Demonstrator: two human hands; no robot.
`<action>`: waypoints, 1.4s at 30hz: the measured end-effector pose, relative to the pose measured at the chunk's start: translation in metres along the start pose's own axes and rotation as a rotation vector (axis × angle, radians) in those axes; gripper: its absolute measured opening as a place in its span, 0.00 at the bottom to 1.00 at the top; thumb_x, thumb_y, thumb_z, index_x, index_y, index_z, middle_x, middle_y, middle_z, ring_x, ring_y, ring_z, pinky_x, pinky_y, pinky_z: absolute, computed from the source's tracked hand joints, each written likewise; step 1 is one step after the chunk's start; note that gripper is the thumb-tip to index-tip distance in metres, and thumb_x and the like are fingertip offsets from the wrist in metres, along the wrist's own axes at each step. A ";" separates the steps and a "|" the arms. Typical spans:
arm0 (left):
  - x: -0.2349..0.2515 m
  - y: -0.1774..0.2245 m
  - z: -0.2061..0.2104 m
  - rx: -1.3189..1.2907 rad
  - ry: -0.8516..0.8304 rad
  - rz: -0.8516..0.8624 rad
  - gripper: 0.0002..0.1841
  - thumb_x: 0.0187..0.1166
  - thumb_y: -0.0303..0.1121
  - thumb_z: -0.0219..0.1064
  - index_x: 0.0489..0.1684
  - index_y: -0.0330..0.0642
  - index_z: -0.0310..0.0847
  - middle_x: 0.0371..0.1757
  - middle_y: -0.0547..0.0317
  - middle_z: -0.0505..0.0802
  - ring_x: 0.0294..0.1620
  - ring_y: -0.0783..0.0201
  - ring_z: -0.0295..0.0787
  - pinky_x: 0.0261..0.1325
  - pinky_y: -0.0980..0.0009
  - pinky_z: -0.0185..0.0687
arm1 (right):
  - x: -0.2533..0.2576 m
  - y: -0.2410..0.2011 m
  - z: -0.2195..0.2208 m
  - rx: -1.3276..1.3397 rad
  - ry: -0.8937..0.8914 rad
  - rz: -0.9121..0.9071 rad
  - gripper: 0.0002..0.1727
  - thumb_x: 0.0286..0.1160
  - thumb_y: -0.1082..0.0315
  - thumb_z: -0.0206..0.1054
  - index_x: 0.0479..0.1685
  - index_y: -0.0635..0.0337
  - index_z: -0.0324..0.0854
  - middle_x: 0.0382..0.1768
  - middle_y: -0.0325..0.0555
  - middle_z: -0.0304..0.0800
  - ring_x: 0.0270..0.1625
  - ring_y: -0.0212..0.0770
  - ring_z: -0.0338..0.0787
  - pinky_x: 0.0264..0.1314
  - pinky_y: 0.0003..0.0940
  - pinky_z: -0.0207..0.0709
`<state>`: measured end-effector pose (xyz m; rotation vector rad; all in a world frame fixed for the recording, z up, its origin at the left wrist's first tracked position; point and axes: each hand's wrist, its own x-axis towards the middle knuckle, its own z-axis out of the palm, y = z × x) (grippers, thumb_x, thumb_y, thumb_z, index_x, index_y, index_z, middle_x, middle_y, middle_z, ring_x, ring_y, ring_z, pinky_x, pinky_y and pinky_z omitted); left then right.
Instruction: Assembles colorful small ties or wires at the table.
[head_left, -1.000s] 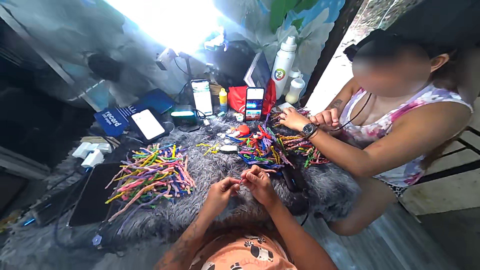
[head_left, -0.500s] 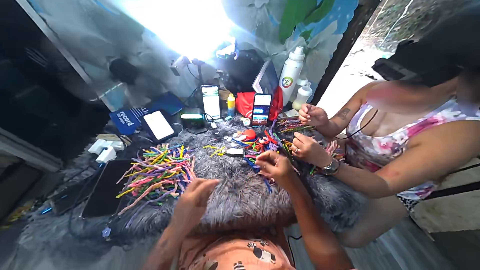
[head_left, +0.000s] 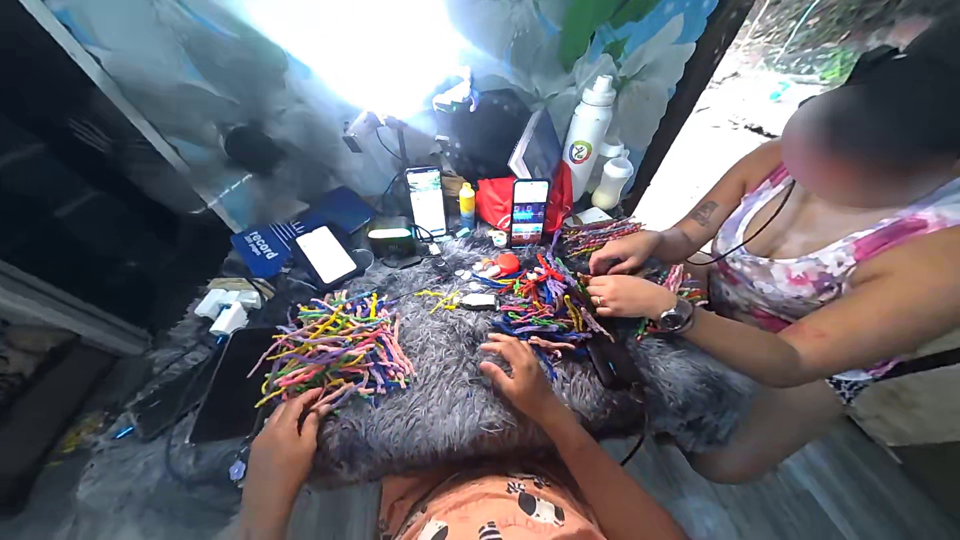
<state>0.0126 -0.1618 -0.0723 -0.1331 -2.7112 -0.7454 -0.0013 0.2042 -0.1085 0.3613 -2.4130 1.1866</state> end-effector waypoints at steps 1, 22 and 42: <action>0.000 0.002 0.000 -0.005 0.046 0.045 0.15 0.84 0.29 0.62 0.60 0.31 0.88 0.53 0.31 0.92 0.56 0.32 0.90 0.60 0.33 0.79 | 0.000 0.001 -0.001 0.013 -0.007 -0.001 0.18 0.79 0.57 0.68 0.57 0.59 0.91 0.66 0.53 0.89 0.69 0.54 0.87 0.74 0.52 0.76; 0.057 0.148 0.111 -0.404 -0.247 0.556 0.12 0.83 0.36 0.66 0.46 0.39 0.93 0.39 0.52 0.94 0.39 0.63 0.91 0.50 0.69 0.87 | -0.007 -0.003 -0.016 0.404 0.067 0.101 0.13 0.79 0.71 0.66 0.54 0.66 0.92 0.49 0.49 0.95 0.52 0.31 0.92 0.61 0.26 0.84; 0.054 0.164 0.130 -1.592 -0.530 -0.036 0.10 0.84 0.29 0.63 0.52 0.41 0.90 0.36 0.66 0.95 0.36 0.74 0.90 0.49 0.76 0.88 | -0.004 -0.007 -0.020 0.501 -0.100 0.249 0.13 0.84 0.67 0.62 0.52 0.70 0.84 0.42 0.45 0.94 0.43 0.28 0.93 0.53 0.26 0.86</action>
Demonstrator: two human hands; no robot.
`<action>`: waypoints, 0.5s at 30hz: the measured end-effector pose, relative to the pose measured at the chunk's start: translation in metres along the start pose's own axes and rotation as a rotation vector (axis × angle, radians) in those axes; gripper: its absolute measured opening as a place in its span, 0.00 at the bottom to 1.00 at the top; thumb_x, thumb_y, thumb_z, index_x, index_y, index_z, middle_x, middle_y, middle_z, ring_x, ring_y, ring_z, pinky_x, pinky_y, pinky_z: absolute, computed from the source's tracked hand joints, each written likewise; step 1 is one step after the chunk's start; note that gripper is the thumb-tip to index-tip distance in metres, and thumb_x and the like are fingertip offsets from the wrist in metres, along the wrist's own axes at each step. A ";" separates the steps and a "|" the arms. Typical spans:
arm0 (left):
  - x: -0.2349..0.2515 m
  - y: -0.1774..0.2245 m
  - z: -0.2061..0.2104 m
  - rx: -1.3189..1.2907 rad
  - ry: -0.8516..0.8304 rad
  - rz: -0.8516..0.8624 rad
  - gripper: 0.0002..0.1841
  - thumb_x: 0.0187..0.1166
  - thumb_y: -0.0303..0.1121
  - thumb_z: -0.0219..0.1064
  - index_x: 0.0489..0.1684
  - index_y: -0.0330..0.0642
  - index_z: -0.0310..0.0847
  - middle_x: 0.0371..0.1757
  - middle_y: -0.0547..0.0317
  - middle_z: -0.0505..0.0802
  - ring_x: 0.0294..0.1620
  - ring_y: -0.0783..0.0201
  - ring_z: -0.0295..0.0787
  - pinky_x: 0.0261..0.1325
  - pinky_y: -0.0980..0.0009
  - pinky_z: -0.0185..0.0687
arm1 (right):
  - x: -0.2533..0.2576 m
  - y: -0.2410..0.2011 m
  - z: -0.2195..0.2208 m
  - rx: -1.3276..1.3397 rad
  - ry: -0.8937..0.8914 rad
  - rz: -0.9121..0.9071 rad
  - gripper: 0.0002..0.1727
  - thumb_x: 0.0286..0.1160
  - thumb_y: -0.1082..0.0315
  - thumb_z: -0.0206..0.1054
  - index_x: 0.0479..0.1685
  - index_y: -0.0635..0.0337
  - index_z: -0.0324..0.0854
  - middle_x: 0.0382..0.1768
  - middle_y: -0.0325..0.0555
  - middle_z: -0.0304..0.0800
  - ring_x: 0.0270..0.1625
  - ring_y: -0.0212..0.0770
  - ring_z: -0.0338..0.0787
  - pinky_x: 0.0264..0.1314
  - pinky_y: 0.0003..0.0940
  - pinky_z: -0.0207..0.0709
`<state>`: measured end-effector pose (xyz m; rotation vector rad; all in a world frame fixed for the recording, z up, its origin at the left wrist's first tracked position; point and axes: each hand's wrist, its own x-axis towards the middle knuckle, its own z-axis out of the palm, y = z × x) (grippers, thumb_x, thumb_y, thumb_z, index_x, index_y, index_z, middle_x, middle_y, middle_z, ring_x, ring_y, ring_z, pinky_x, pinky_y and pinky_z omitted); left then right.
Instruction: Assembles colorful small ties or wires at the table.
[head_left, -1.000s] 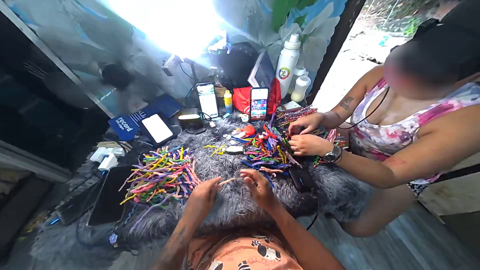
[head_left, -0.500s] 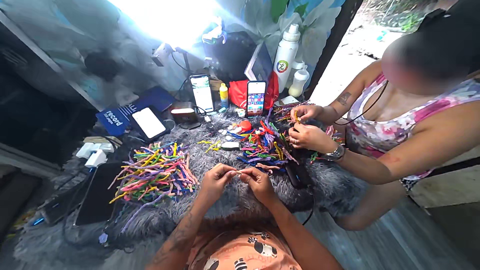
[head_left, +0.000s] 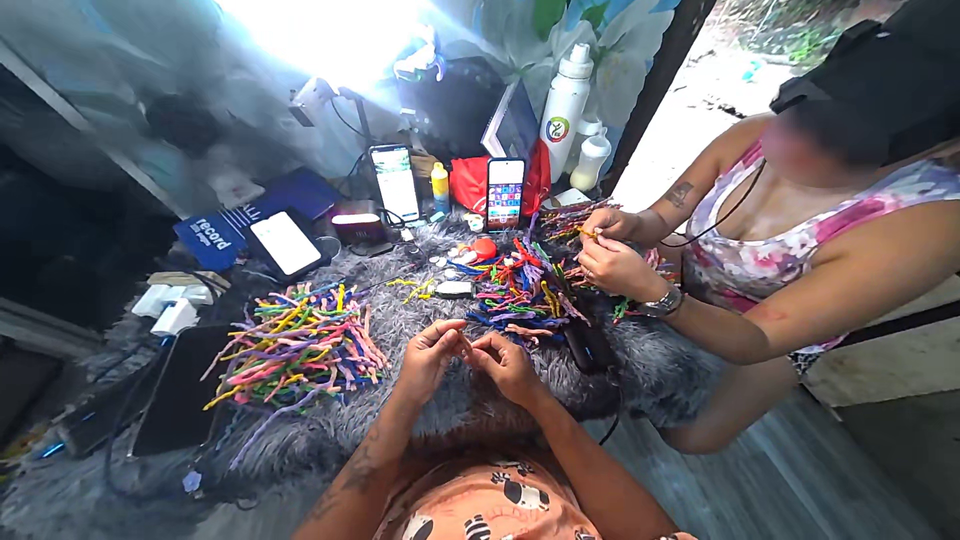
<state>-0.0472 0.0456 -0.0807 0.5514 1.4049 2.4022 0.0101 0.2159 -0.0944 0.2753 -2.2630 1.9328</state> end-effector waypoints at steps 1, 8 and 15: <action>0.000 0.001 -0.001 -0.026 -0.014 -0.034 0.11 0.84 0.29 0.62 0.54 0.40 0.89 0.38 0.65 0.95 0.37 0.73 0.91 0.50 0.76 0.88 | 0.000 0.000 -0.001 0.008 -0.008 0.006 0.13 0.84 0.68 0.62 0.52 0.70 0.84 0.41 0.45 0.93 0.43 0.28 0.92 0.52 0.26 0.87; -0.002 0.004 -0.005 -0.046 -0.080 -0.079 0.09 0.81 0.29 0.67 0.52 0.42 0.92 0.44 0.64 0.97 0.42 0.73 0.93 0.52 0.76 0.88 | 0.001 -0.004 -0.007 0.093 -0.105 0.074 0.14 0.85 0.68 0.60 0.54 0.72 0.83 0.42 0.44 0.91 0.41 0.26 0.90 0.51 0.25 0.86; -0.005 0.000 -0.005 -0.018 -0.089 -0.039 0.04 0.75 0.31 0.72 0.36 0.53 0.93 0.36 0.71 0.96 0.35 0.75 0.92 0.46 0.74 0.90 | 0.001 -0.001 -0.010 0.036 -0.177 0.029 0.14 0.85 0.69 0.56 0.51 0.70 0.85 0.34 0.34 0.86 0.34 0.18 0.80 0.42 0.17 0.76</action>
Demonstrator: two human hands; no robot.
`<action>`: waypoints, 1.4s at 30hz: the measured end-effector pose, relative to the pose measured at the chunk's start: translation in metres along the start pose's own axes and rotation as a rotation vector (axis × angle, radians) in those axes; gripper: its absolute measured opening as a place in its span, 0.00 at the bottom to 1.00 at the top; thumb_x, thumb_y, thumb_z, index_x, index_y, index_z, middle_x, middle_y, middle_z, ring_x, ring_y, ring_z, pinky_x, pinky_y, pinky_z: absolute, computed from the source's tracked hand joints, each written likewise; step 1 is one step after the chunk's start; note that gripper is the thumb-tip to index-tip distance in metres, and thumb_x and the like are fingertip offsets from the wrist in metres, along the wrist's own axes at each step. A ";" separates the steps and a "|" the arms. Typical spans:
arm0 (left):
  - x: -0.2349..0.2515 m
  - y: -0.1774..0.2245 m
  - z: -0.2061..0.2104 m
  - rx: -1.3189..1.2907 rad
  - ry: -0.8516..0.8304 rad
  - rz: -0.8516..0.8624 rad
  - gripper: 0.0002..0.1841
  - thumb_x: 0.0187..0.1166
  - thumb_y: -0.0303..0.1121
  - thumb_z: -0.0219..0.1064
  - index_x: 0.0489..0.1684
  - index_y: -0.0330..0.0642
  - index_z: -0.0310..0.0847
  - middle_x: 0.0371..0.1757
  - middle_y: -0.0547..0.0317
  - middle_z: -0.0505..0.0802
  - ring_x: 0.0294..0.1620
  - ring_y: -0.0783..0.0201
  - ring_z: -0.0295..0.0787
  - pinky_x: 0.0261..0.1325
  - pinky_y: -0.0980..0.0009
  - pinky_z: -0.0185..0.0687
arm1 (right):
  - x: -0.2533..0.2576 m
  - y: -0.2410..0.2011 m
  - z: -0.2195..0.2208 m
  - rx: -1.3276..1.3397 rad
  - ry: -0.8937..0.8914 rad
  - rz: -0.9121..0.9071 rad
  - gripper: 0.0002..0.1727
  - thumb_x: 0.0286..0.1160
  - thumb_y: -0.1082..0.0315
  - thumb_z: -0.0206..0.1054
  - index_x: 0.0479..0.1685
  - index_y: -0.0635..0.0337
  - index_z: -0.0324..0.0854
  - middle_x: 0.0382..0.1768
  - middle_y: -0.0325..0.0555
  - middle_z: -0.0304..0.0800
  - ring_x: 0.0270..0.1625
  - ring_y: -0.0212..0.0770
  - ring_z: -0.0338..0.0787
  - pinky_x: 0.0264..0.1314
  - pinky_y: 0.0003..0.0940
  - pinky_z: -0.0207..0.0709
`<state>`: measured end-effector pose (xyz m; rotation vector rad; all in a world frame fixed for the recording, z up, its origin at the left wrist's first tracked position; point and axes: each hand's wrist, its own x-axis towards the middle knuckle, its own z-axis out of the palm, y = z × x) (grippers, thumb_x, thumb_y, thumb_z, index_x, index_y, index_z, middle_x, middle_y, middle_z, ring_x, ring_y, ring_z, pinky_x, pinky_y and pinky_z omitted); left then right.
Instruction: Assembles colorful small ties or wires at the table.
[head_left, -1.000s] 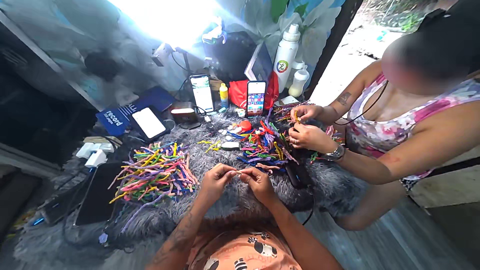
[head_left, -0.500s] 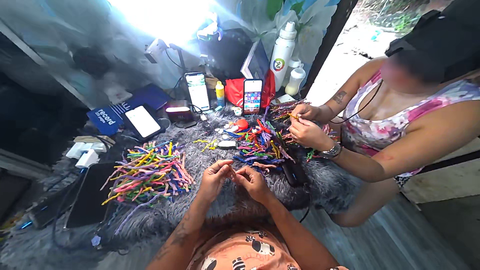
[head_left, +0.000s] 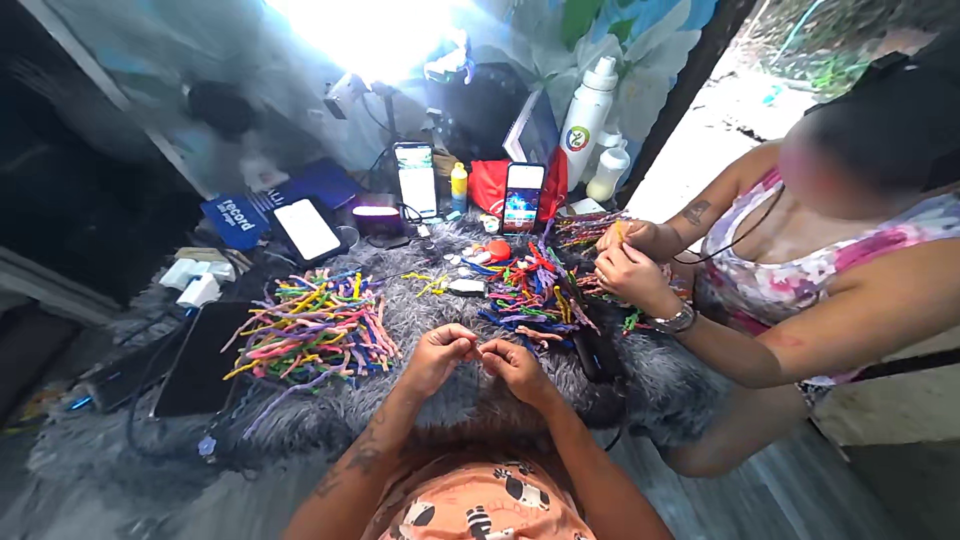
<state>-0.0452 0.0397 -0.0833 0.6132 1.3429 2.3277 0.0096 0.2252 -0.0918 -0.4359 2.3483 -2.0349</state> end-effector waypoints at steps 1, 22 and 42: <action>0.000 0.000 0.002 0.027 0.010 0.000 0.05 0.76 0.30 0.70 0.35 0.52 0.92 0.36 0.72 0.95 0.35 0.75 0.91 0.45 0.74 0.89 | 0.000 0.001 0.000 -0.015 0.003 -0.011 0.15 0.85 0.69 0.56 0.51 0.70 0.85 0.35 0.35 0.86 0.34 0.18 0.80 0.42 0.17 0.77; -0.067 0.132 -0.107 1.797 0.441 0.083 0.09 0.79 0.25 0.67 0.49 0.38 0.93 0.60 0.33 0.89 0.64 0.30 0.84 0.63 0.30 0.76 | 0.006 0.008 -0.006 -0.871 0.660 -0.375 0.15 0.78 0.57 0.65 0.54 0.47 0.94 0.61 0.54 0.90 0.60 0.59 0.88 0.61 0.59 0.79; -0.015 0.008 0.020 0.489 0.055 0.382 0.10 0.90 0.31 0.56 0.59 0.52 0.81 0.46 0.74 0.95 0.44 0.75 0.93 0.53 0.73 0.90 | 0.003 0.010 0.031 -0.424 0.354 -0.443 0.11 0.78 0.71 0.65 0.46 0.69 0.91 0.43 0.56 0.95 0.50 0.46 0.95 0.59 0.35 0.86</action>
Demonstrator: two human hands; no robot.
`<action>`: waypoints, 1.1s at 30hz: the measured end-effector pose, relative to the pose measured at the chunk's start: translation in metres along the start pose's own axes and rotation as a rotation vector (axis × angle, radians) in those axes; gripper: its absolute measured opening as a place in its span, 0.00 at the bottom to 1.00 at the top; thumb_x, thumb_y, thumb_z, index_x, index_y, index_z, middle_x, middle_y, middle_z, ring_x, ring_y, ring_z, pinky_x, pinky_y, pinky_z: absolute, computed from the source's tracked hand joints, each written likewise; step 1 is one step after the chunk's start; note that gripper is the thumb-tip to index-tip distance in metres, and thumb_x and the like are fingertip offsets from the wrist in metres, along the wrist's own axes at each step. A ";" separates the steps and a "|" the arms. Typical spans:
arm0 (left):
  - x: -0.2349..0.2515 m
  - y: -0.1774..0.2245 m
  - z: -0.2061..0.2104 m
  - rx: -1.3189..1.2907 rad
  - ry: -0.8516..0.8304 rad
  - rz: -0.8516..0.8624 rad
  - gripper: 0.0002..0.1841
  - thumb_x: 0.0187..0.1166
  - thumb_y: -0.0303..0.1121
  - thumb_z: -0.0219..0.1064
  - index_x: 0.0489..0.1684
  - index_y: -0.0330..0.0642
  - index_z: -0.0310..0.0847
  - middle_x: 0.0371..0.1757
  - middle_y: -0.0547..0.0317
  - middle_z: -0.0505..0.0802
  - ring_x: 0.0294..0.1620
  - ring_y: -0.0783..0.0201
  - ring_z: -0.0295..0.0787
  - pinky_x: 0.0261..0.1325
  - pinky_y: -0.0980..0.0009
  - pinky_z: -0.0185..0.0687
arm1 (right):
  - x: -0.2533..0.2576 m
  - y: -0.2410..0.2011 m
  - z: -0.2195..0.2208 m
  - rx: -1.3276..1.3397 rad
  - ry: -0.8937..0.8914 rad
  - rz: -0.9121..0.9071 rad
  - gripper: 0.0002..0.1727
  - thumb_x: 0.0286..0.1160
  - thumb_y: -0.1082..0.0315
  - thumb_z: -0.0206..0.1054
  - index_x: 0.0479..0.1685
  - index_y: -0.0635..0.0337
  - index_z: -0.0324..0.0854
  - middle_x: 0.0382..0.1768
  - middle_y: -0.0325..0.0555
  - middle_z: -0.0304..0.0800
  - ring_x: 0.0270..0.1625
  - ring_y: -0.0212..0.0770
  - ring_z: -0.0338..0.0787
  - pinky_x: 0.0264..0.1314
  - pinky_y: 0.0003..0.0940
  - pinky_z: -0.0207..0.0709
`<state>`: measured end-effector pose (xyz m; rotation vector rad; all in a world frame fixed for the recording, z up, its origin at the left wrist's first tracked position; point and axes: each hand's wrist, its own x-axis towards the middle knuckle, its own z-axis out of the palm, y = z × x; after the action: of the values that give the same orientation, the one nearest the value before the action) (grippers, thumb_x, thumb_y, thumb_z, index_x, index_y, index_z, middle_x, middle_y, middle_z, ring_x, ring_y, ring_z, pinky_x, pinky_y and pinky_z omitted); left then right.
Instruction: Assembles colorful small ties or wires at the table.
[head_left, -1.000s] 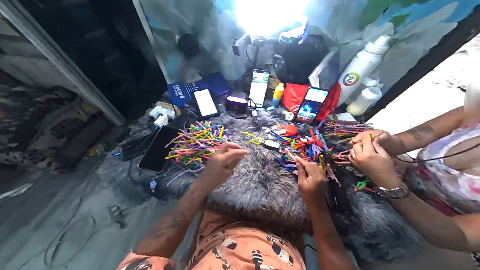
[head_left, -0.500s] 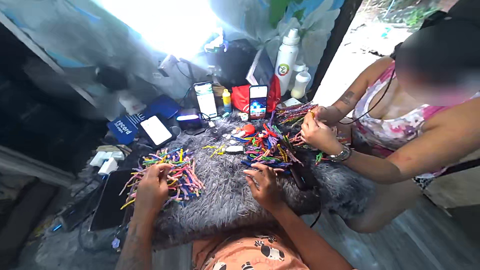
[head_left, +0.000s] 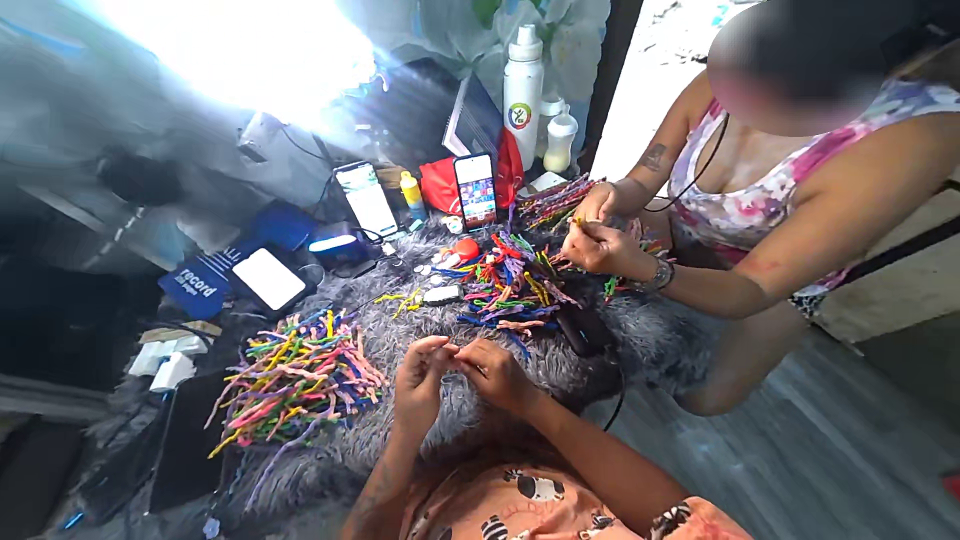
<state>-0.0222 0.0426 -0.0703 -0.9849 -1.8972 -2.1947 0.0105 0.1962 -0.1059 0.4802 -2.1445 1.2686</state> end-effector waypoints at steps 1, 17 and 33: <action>-0.002 0.000 -0.001 -0.018 0.034 -0.010 0.10 0.90 0.30 0.57 0.58 0.52 0.81 0.48 0.73 0.96 0.45 0.74 0.93 0.53 0.73 0.91 | 0.000 0.000 -0.001 0.015 -0.012 0.007 0.12 0.78 0.71 0.65 0.48 0.69 0.91 0.44 0.56 0.95 0.49 0.46 0.94 0.59 0.34 0.86; -0.029 -0.004 -0.011 0.128 0.191 -0.310 0.06 0.77 0.22 0.68 0.47 0.34 0.87 0.39 0.65 0.96 0.38 0.74 0.92 0.49 0.76 0.89 | 0.003 0.003 -0.006 0.164 -0.056 0.091 0.11 0.77 0.71 0.67 0.45 0.70 0.91 0.44 0.55 0.94 0.49 0.39 0.93 0.57 0.29 0.85; -0.020 -0.006 -0.008 -0.079 0.227 -0.403 0.08 0.79 0.18 0.62 0.49 0.33 0.85 0.39 0.63 0.96 0.39 0.71 0.94 0.51 0.72 0.91 | 0.006 0.003 -0.012 0.227 -0.176 0.195 0.13 0.75 0.67 0.70 0.38 0.72 0.89 0.40 0.56 0.91 0.46 0.37 0.88 0.53 0.26 0.81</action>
<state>-0.0119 0.0297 -0.0860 -0.3559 -2.0542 -2.4773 0.0080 0.2081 -0.0990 0.5023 -2.2466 1.6447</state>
